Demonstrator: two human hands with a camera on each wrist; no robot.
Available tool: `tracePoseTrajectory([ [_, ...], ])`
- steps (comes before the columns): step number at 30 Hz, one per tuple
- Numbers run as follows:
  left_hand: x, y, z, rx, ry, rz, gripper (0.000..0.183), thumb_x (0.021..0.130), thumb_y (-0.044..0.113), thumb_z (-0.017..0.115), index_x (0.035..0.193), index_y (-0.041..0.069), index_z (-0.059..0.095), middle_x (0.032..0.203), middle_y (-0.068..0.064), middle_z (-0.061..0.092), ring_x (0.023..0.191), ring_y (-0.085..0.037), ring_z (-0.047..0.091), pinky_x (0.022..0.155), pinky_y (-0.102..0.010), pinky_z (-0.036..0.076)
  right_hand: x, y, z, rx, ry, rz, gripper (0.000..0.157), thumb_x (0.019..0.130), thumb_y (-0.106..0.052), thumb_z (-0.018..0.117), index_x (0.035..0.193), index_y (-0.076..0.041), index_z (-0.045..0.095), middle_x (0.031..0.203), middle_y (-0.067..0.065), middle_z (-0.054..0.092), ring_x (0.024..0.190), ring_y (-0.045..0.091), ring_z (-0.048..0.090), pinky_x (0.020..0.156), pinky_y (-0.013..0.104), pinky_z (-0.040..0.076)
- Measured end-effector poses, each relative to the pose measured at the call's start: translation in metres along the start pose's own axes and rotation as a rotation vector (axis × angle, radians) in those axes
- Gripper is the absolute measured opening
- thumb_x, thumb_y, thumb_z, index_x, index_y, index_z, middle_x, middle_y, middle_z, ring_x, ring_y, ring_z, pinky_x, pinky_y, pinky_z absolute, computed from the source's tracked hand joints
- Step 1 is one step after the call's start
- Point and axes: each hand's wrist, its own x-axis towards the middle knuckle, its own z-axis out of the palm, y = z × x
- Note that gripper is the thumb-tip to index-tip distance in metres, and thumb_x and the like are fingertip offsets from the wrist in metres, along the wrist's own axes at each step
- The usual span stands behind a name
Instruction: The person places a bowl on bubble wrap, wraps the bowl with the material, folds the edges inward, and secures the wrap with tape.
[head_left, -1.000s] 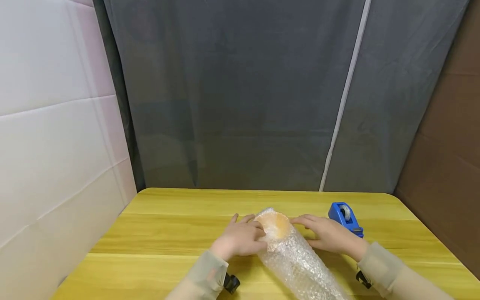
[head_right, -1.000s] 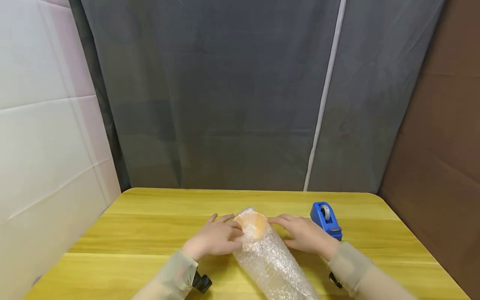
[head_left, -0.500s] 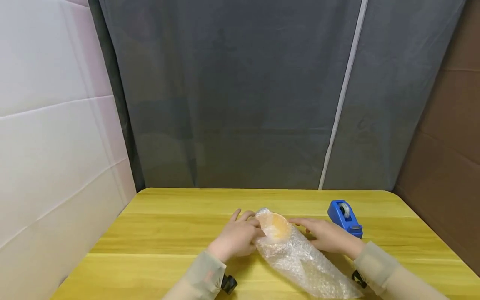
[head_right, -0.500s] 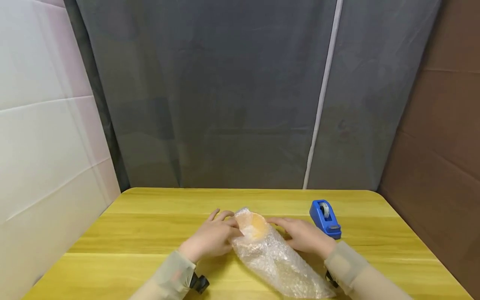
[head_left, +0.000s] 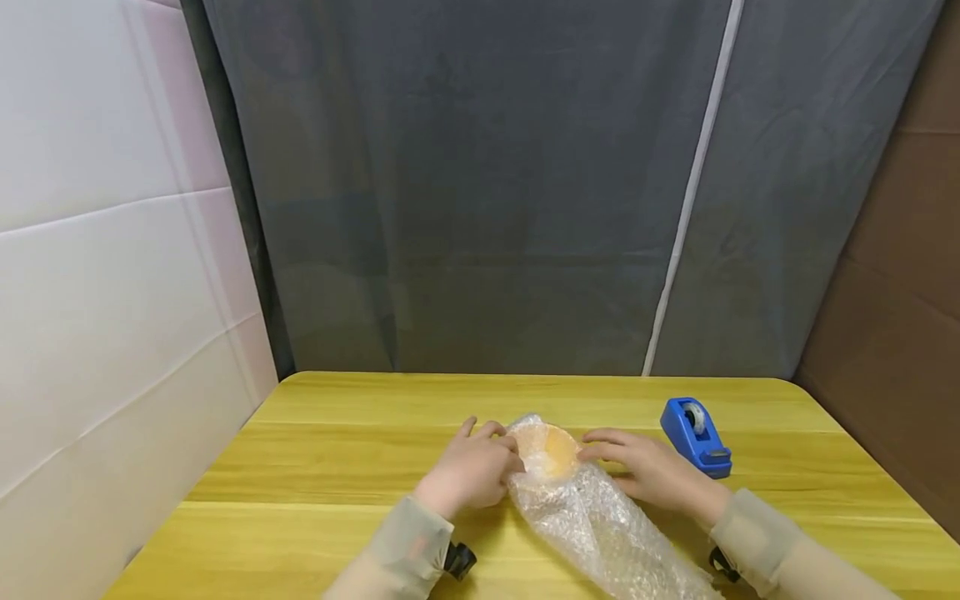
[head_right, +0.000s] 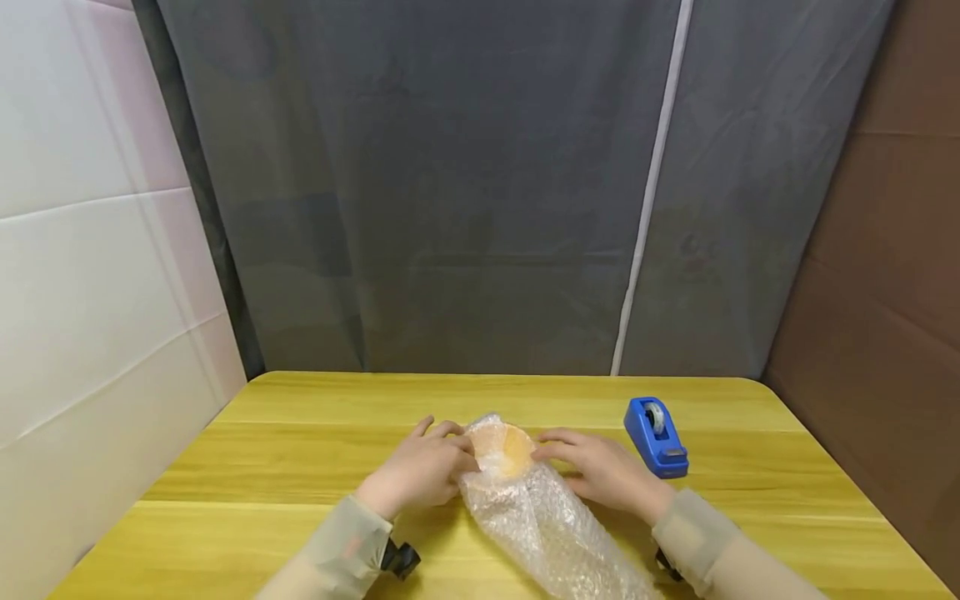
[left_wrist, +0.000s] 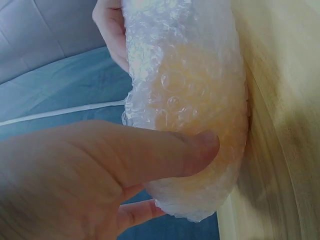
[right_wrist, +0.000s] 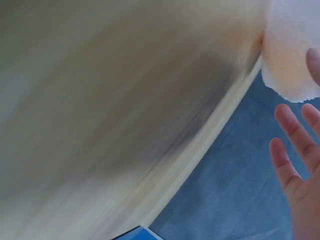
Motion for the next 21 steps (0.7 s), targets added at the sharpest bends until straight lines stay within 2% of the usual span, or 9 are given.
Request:
tracePoseTrajectory([
  [2, 0.001, 0.002, 0.000, 0.011, -0.002, -0.003, 0.034, 0.081, 0.015, 0.070, 0.108, 0.036, 0.074, 0.113, 0.018, 0.062, 0.126, -0.017, 0.044, 0.110, -0.057, 0.026, 0.002, -0.002, -0.002, 0.044, 0.006, 0.031, 0.044, 0.079, -0.001, 0.077, 0.120, -0.017, 0.068, 0.127, 0.008, 0.059, 0.105, 0.024, 0.063, 0.078, 0.031, 0.056],
  [4, 0.003, 0.004, 0.000, 0.025, -0.003, -0.008, 0.035, 0.081, 0.015, 0.071, 0.108, 0.036, 0.074, 0.113, 0.018, 0.062, 0.126, -0.017, 0.044, 0.110, -0.056, 0.026, 0.004, -0.005, -0.004, 0.122, 0.007, 0.097, 0.036, 0.081, 0.000, 0.075, 0.113, -0.016, 0.072, 0.124, 0.007, 0.061, 0.104, 0.025, 0.063, 0.078, 0.031, 0.056],
  [9, 0.007, 0.010, 0.001, 0.060, 0.000, -0.012, 0.034, 0.081, 0.013, 0.071, 0.106, 0.037, 0.075, 0.108, 0.017, 0.062, 0.124, -0.017, 0.046, 0.110, -0.055, 0.027, 0.010, -0.008, -0.002, 0.301, 0.030, 0.294, 0.013, 0.090, -0.011, 0.068, 0.093, -0.020, 0.075, 0.108, -0.002, 0.066, 0.099, 0.018, 0.063, 0.080, 0.035, 0.054],
  [12, 0.009, 0.013, 0.002, 0.075, 0.012, -0.008, 0.033, 0.082, 0.012, 0.071, 0.103, 0.036, 0.076, 0.103, 0.016, 0.062, 0.122, -0.018, 0.047, 0.109, -0.055, 0.029, 0.015, -0.009, 0.000, 0.324, 0.060, 0.352, 0.012, 0.089, -0.011, 0.068, 0.085, -0.021, 0.075, 0.095, -0.008, 0.066, 0.087, 0.011, 0.062, 0.073, 0.031, 0.053],
  [16, 0.009, 0.015, 0.002, 0.084, 0.019, -0.011, 0.032, 0.082, 0.011, 0.071, 0.102, 0.035, 0.076, 0.102, 0.014, 0.063, 0.121, -0.020, 0.048, 0.109, -0.054, 0.030, 0.022, -0.013, 0.002, 0.281, 0.086, 0.403, 0.013, 0.082, -0.009, 0.070, 0.076, -0.021, 0.071, 0.078, -0.014, 0.058, 0.068, 0.002, 0.052, 0.060, 0.023, 0.047],
  [21, 0.009, 0.016, 0.003, 0.088, 0.038, -0.002, 0.031, 0.080, 0.008, 0.071, 0.097, 0.033, 0.078, 0.102, 0.013, 0.062, 0.121, -0.019, 0.048, 0.108, -0.053, 0.031, 0.028, -0.018, 0.006, 0.251, 0.108, 0.470, 0.013, 0.077, -0.008, 0.070, 0.070, -0.017, 0.066, 0.071, -0.012, 0.050, 0.060, 0.003, 0.044, 0.054, 0.023, 0.041],
])
